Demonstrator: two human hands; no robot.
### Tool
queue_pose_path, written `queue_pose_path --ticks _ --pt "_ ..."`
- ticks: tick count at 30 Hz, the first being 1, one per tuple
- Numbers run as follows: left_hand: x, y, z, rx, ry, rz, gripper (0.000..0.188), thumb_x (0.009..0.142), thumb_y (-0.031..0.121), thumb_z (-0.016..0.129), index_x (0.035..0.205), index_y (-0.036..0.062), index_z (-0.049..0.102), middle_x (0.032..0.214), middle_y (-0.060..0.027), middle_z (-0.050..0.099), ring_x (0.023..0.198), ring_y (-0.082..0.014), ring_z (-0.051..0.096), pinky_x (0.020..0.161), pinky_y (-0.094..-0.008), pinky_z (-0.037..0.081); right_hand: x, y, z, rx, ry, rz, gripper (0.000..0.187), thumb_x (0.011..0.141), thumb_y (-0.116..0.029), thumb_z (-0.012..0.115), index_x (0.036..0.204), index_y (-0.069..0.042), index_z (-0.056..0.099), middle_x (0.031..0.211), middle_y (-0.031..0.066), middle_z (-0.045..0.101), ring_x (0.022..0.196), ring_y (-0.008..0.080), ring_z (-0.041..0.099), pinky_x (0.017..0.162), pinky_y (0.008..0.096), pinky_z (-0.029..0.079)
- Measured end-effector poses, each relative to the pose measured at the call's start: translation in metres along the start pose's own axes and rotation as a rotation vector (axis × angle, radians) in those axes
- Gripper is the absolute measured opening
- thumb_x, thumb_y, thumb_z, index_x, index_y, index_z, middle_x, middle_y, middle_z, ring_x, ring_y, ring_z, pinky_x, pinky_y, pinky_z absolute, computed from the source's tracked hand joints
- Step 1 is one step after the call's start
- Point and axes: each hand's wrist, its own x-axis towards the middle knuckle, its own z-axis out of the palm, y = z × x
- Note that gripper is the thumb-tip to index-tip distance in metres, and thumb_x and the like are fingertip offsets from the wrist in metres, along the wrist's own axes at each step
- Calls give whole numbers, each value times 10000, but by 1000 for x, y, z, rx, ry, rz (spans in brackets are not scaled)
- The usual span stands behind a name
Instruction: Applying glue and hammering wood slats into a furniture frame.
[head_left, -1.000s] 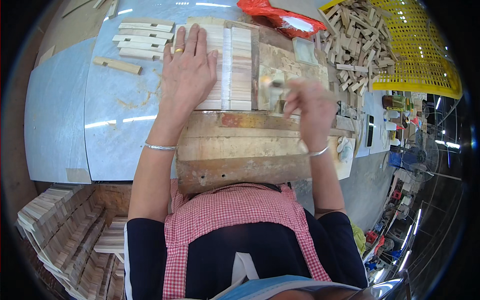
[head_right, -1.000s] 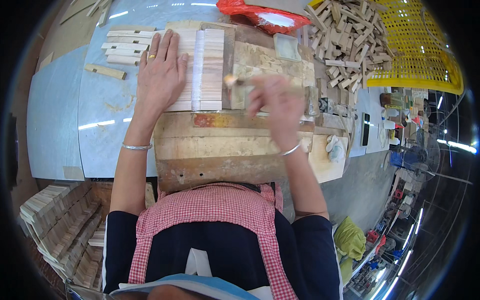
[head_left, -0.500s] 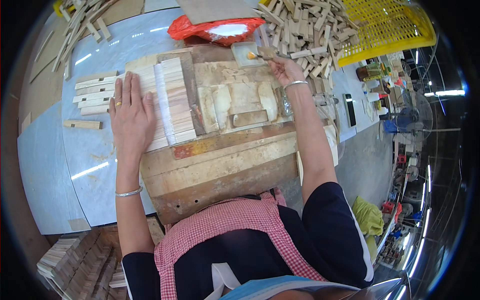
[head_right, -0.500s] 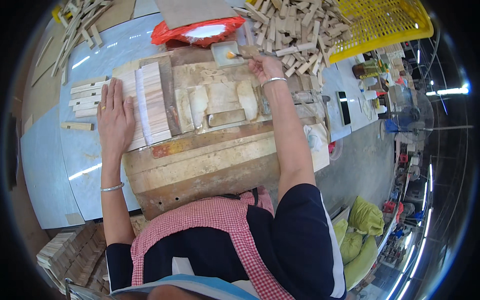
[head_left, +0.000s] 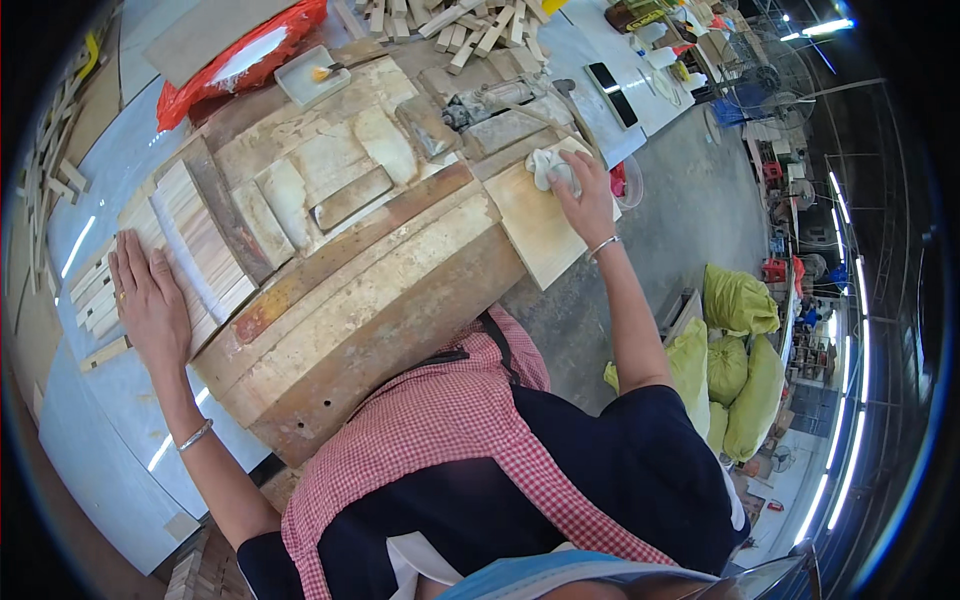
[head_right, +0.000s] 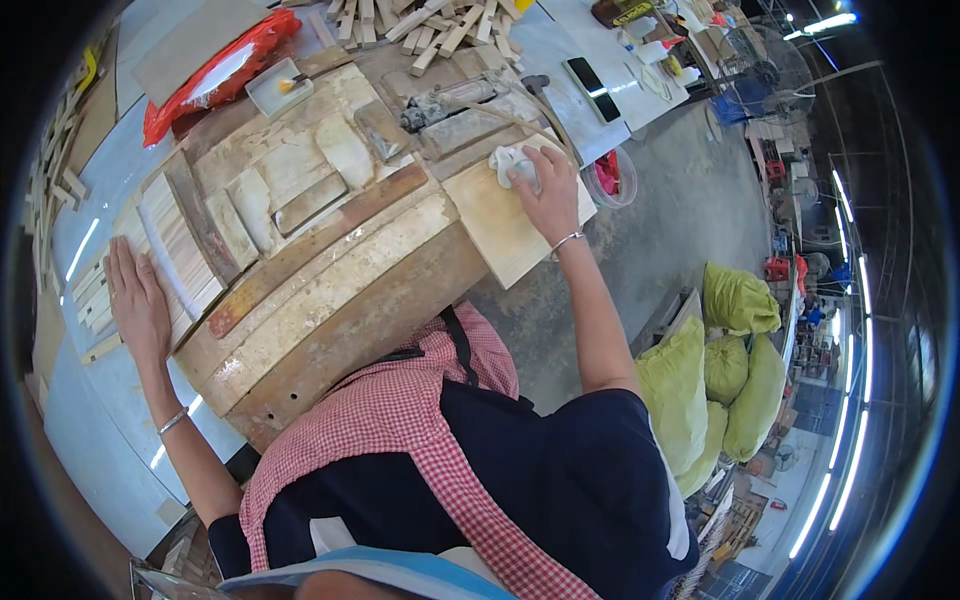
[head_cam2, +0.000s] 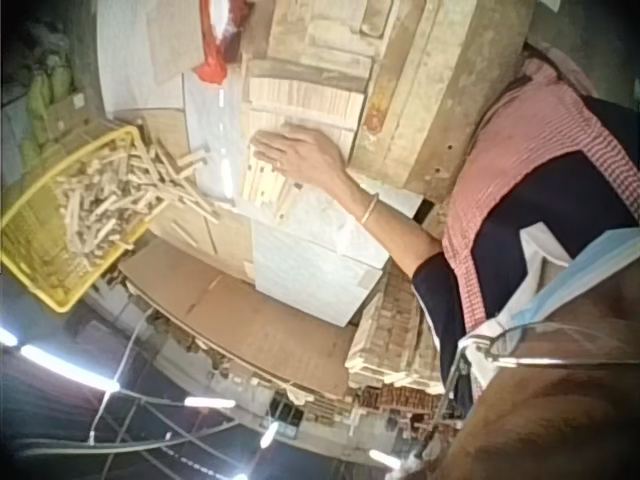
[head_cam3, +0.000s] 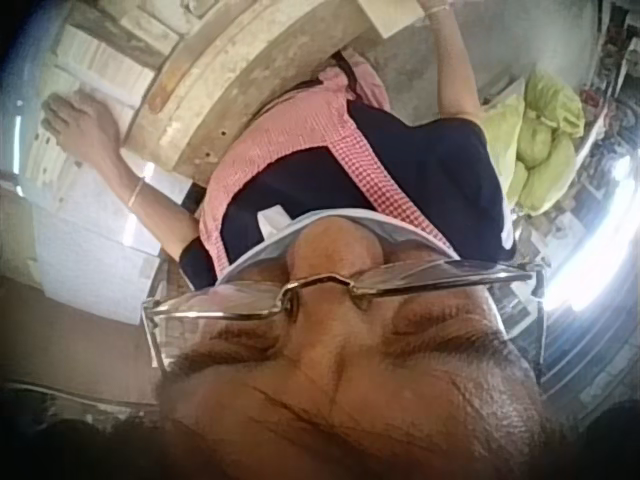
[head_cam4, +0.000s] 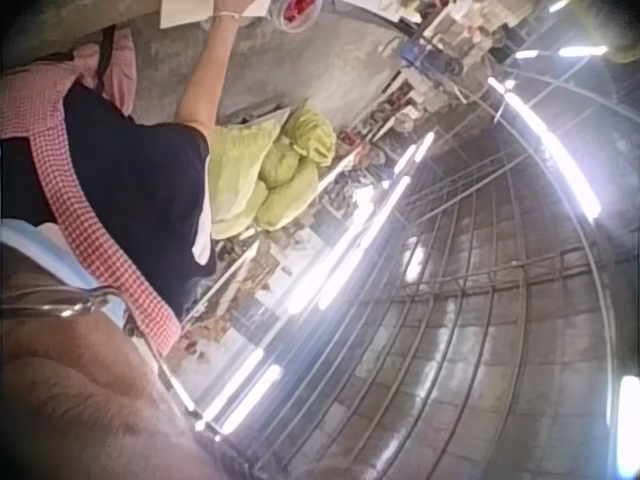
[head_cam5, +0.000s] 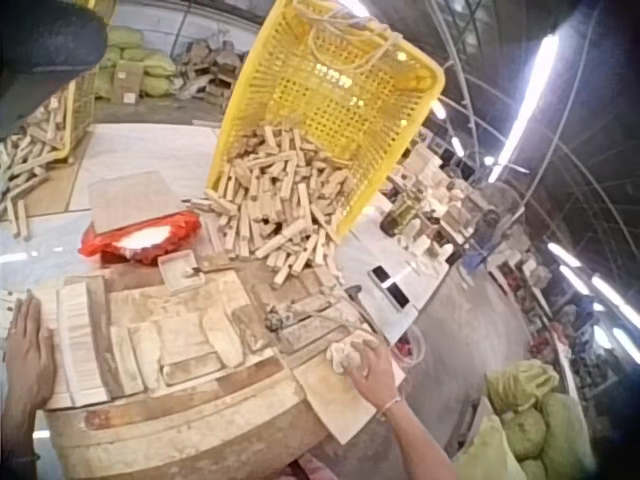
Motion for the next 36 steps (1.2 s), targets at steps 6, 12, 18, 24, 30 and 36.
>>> queue_pose_path --ticks 6,12,18,24,30,36 --pt "-1 5 -6 -33 -25 -27 527 1024 364 276 1446 57 354 1508 -105 336 1418 -291 251 1139 -418 244 2 -25 32 -122 -62 258 486 856 -440 614 1260 -175 568 1221 161 543 1109 368 513 916 468 409" --pt "-5 6 -13 -43 -17 -40 530 1002 319 339 1416 -9 374 1478 -171 368 1391 -335 299 1125 -433 258 -1 -7 48 -244 -60 112 417 866 -341 593 1252 -188 556 1079 172 577 943 348 563 756 468 484" --pt "-3 22 -20 -48 35 -82 529 987 318 367 1402 -9 393 1471 -163 379 1378 -340 319 1116 -479 268 21 -42 4 111 -171 -5 298 841 -167 627 1132 -103 625 968 153 602 891 334 596 768 417 485" --pt "-7 21 -26 -86 10 -131 523 989 323 361 1424 33 364 1495 -118 348 1405 -308 277 1118 -510 259 122 -230 -29 469 -171 -570 308 778 -34 641 1082 -85 642 948 122 609 870 297 603 738 355 487" --pt "-7 22 -29 -124 64 -121 524 965 320 409 1369 -13 431 1460 -136 392 1374 -315 321 1110 -506 269 180 -366 48 294 23 -1010 315 728 -86 653 1034 -157 639 887 101 564 811 245 597 605 353 508" --pt "-5 23 -32 -146 3 -144 535 981 317 387 1420 12 365 1497 -112 339 1401 -306 282 1123 -517 255 191 -393 109 59 44 -1167 299 718 -100 672 1003 -185 643 843 64 525 760 212 592 532 338 486"
